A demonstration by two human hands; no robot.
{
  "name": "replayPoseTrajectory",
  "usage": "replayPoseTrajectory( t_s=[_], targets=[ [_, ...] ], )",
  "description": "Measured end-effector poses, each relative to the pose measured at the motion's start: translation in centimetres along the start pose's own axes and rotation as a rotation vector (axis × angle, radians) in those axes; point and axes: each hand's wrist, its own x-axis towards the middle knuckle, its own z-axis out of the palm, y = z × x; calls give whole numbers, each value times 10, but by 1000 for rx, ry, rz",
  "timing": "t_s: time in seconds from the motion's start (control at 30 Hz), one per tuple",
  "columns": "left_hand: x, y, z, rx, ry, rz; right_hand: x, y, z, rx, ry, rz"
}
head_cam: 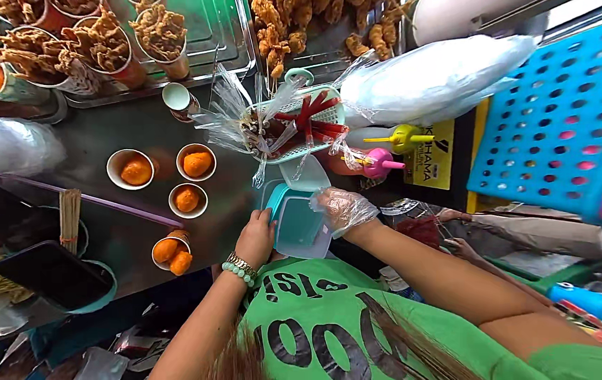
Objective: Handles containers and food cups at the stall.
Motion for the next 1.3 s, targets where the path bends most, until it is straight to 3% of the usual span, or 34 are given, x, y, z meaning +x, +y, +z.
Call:
replayPoseTrajectory(
  t_s=[0.17, 0.3, 0.47, 0.53, 0.6, 0.7, 0.8, 0.9, 1.07, 1.23, 1.3],
  targets=[
    [-8, -13, 6, -89, 85, 72, -3, 9, 32, 85, 255, -85],
    [-11, -15, 11, -93, 95, 77, -5, 10, 36, 84, 136, -5],
    [-12, -10, 13, -46, 88, 28, -2, 13, 22, 75, 237, -14],
    [-11, -6, 17, 22, 182, 79, 5, 24, 24, 67, 171, -18],
    [-5, -5, 26, 102, 378, 215, 10, 28, 24, 23, 142, -8],
    [12, 0, 32, 205, 602, 404, 14, 31, 28, 30, 240, -71],
    [28, 9, 30, 283, 704, 497, 14, 32, 31, 83, 352, -141],
    [33, 15, 29, 384, 718, 588, 16, 23, 19, 154, 347, -116],
    [29, 26, 25, 513, 721, 714, 8, 44, 32, 115, 374, -181],
    [23, 46, 13, 438, 488, 612, 6, 39, 21, 218, 503, -260],
    [29, 44, 13, 440, 466, 581, 6, 35, 15, 424, 416, -119]
  ],
)
